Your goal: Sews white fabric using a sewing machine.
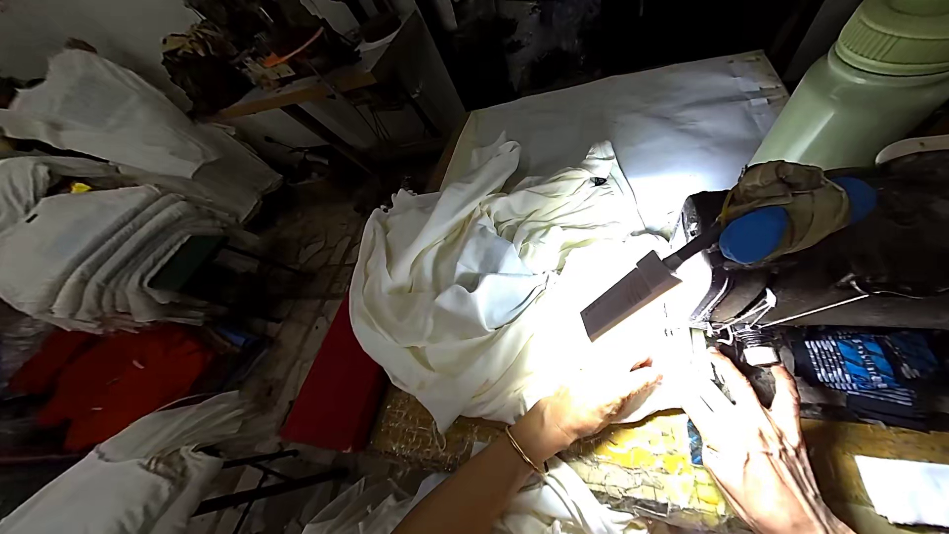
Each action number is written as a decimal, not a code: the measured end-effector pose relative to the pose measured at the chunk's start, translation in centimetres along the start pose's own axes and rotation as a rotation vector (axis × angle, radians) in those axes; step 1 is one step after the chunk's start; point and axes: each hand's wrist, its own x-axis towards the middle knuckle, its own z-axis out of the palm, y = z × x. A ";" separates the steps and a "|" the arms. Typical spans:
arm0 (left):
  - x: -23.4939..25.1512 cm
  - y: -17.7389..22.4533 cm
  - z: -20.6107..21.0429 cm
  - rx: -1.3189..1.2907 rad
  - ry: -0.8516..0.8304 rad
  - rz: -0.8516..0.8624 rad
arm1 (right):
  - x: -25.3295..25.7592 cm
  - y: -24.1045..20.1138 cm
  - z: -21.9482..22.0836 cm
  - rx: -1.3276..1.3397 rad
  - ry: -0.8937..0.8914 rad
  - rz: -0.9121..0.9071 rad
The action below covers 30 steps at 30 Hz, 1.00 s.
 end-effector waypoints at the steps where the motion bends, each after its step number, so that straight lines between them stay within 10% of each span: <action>1: 0.0 0.0 0.0 -0.024 -0.023 -0.015 | 0.0 -0.1 0.0 -0.010 -0.005 0.002; 13: 1.8 -0.4 -0.8 -0.274 -0.149 -0.323 | 1.6 0.2 0.8 -0.113 -0.037 0.031; 30: 2.1 -1.4 -0.4 0.068 -0.271 -0.425 | 2.3 1.7 2.8 -0.022 -0.024 0.209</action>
